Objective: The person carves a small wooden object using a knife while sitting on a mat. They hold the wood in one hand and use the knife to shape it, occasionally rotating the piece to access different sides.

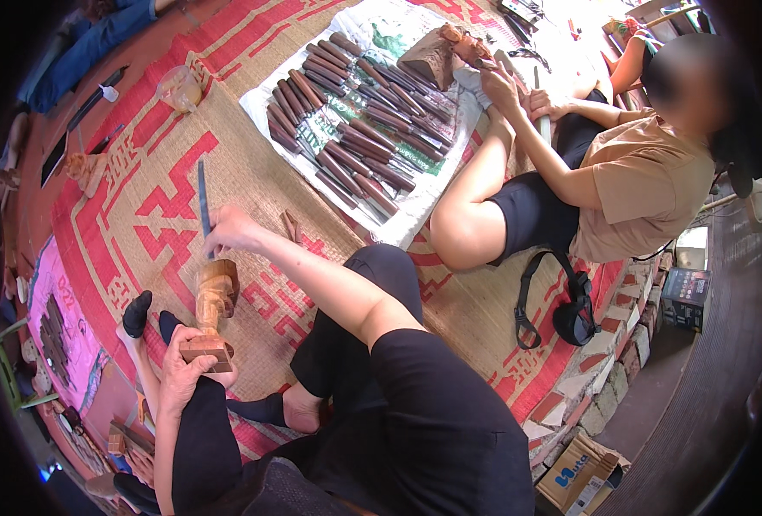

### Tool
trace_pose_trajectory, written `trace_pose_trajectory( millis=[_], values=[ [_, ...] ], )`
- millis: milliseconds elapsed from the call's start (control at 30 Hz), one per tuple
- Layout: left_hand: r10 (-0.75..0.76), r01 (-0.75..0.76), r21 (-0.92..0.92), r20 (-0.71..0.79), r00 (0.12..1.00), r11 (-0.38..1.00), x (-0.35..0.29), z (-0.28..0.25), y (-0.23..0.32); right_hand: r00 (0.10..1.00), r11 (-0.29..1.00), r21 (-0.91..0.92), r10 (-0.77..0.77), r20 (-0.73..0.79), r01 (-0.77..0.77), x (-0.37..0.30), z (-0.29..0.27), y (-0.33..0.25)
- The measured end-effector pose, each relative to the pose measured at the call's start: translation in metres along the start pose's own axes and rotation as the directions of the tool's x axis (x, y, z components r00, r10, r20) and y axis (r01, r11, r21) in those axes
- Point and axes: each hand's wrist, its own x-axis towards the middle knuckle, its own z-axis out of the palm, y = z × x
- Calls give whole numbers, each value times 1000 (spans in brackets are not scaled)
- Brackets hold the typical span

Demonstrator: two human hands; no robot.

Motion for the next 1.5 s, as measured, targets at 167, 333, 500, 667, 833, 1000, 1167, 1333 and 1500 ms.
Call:
trace_pose_trajectory(
  millis=[167, 333, 500, 667, 833, 1000, 1167, 1333, 1500],
  values=[
    [17, -18, 20, 21, 1000, 1000, 1, 0, 1, 999, 945, -325, 39, 10, -34, -1, 15, 5],
    [25, -26, 61, 32, 999, 998, 1, -1, 2, 989, 991, -109, 65, -133, -80, 3, 0, 0],
    [21, -22, 40, 30, 999, 999, 0, -1, 3, 998, 980, -198, -7, 61, 19, -8, 14, -3],
    [43, -45, 61, 37, 998, 997, -2, -2, 5, 997, 996, -77, 31, -66, -36, -3, 15, -2],
    [51, -51, 37, 12, 999, 998, -3, -8, 5, 988, 996, 28, -76, -135, 80, -4, -7, -2],
    [103, -118, 149, 104, 989, 982, 11, -1, 4, 928, 988, 107, -66, -366, 112, -56, -27, 20],
    [121, -130, 162, 64, 991, 978, -3, -10, 3, 879, 978, 135, -78, -470, 159, -106, -27, 10],
    [36, -37, 24, 57, 998, 999, -4, -17, 8, 868, 951, 223, -80, -491, 214, -132, -14, 41],
    [-22, 17, 26, 211, 977, 1000, 5, -21, 10, 864, 902, 340, -66, -498, 265, -149, 0, 49]
  ],
)
